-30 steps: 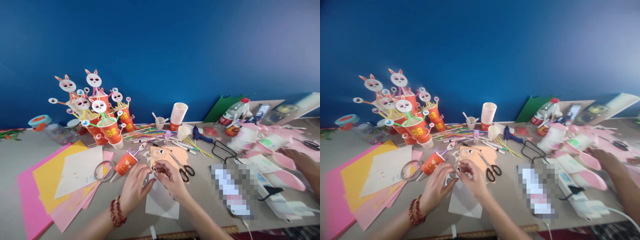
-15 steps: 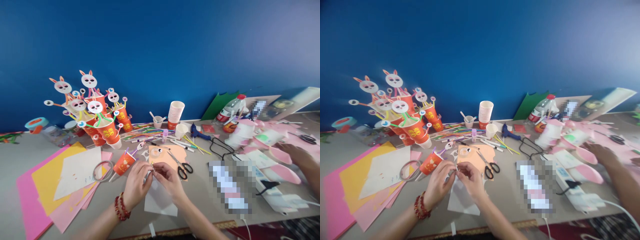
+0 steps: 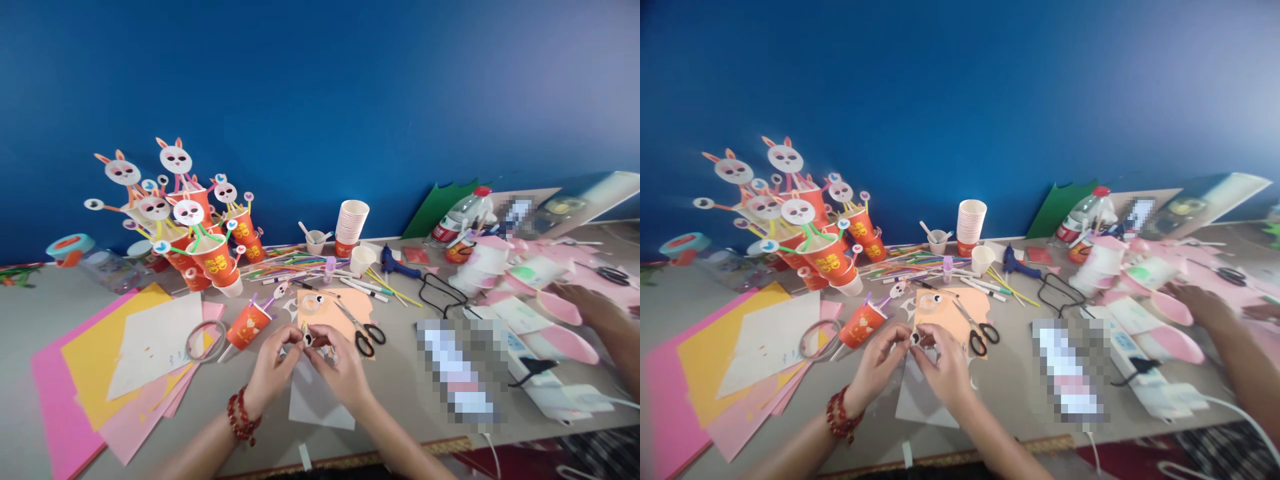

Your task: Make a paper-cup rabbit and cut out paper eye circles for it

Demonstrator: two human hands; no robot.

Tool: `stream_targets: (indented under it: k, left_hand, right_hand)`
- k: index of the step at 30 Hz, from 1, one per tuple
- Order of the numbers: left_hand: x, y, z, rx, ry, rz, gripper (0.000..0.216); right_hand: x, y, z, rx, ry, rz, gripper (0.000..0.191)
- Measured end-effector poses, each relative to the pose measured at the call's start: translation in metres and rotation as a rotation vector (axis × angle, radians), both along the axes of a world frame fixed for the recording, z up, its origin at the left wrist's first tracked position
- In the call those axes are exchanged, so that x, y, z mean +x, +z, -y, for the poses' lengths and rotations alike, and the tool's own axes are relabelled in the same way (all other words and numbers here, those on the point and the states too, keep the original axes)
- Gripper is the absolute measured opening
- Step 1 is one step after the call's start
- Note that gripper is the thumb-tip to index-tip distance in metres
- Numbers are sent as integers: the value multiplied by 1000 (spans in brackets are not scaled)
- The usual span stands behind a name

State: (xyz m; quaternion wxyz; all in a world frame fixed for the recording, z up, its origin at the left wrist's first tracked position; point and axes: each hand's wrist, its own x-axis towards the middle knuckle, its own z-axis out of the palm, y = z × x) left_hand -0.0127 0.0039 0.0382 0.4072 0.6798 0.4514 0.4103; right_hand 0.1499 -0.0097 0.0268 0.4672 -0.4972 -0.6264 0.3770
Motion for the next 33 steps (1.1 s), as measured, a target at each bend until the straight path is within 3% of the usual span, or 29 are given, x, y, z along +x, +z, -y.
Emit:
stream_targets:
  k: [6,14,23,28,31,33]
  left_hand:
    - [-4,3,-1,-59,-10,-28,16]
    - [-4,3,0,-30,-40,-18,15]
    - [-1,2,4,-156,-72,48,16]
    - [-1,-2,4,-149,-57,64,18]
    - [-2,-4,5,-144,-20,78,17]
    - [-3,-6,4,-150,-10,98,18]
  right_hand:
    - [6,5,-5,-176,67,-229,16]
    - [10,8,-6,-326,131,-256,8]
    - [7,7,-3,-316,78,-292,16]
    - [30,1,-3,-189,77,-17,20]
    - [69,-7,1,-31,-154,369,21]
    - [95,-12,4,-8,-247,599,21]
